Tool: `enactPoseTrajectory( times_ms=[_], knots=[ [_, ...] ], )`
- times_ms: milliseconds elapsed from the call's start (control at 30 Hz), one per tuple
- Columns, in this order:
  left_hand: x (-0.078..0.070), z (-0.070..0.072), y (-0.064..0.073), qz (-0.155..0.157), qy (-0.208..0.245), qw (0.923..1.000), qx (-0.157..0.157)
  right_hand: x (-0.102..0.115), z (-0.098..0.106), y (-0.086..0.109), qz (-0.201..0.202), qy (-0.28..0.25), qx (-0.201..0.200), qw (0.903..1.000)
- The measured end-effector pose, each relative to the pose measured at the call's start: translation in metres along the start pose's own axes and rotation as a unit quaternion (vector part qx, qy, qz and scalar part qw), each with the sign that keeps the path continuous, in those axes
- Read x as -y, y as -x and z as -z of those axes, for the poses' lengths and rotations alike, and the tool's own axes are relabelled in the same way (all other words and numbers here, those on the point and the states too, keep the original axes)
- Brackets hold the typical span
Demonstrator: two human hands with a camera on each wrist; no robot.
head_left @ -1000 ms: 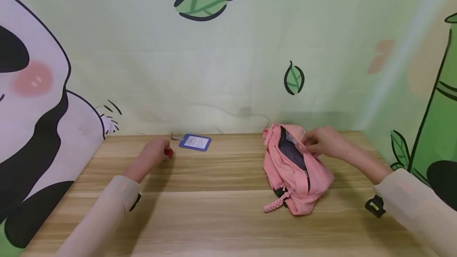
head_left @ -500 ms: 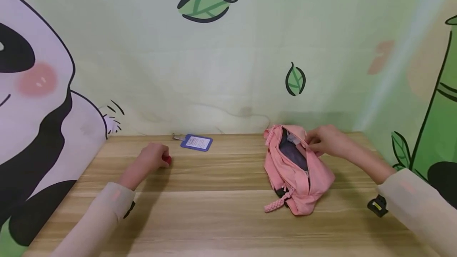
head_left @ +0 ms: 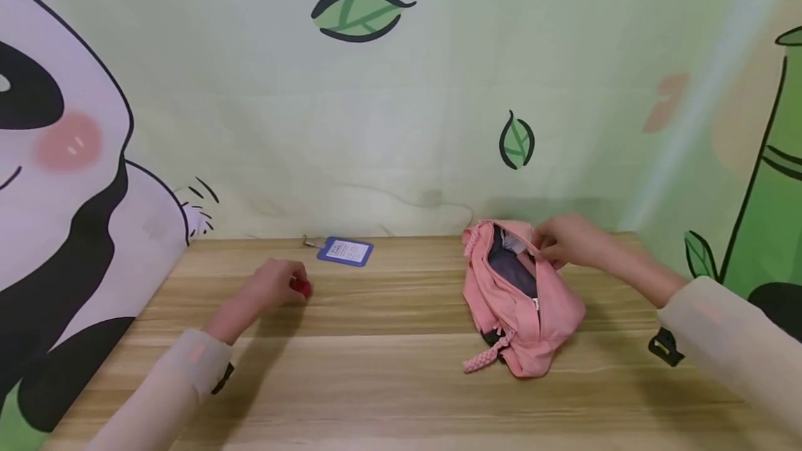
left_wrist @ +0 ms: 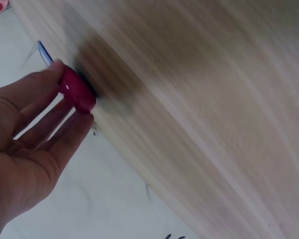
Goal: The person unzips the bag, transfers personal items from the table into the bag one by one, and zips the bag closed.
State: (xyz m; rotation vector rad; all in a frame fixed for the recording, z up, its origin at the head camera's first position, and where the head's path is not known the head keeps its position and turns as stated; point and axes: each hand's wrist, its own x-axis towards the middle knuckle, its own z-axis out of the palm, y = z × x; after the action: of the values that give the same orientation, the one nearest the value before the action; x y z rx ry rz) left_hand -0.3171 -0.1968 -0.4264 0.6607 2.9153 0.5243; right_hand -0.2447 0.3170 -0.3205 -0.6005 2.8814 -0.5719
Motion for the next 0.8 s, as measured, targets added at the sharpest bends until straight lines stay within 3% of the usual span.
enactPoseTrajectory(
  times_ms=[167, 300, 600, 800],
  knots=[
    [-0.012, -0.004, -0.005, -0.016, 0.03, 0.9994, -0.001, 0.002, 0.006, -0.003, -0.002, 0.001, 0.017, 0.9999],
    [-0.033, -0.002, -0.011, -0.037, 0.028, 0.9988, -0.013, 0.001, 0.009, -0.004, -0.003, 0.002, 0.018, 0.9998],
    [-0.098, 0.0, -0.028, -0.119, 0.024, 0.9912, -0.053, -0.001, 0.015, -0.003, -0.005, 0.013, 0.012, 0.9998],
    [-0.14, -0.016, -0.043, -0.137, 0.068, 0.9879, -0.027, 0.0, 0.009, -0.004, -0.001, 0.006, 0.027, 0.9996]
  ],
)
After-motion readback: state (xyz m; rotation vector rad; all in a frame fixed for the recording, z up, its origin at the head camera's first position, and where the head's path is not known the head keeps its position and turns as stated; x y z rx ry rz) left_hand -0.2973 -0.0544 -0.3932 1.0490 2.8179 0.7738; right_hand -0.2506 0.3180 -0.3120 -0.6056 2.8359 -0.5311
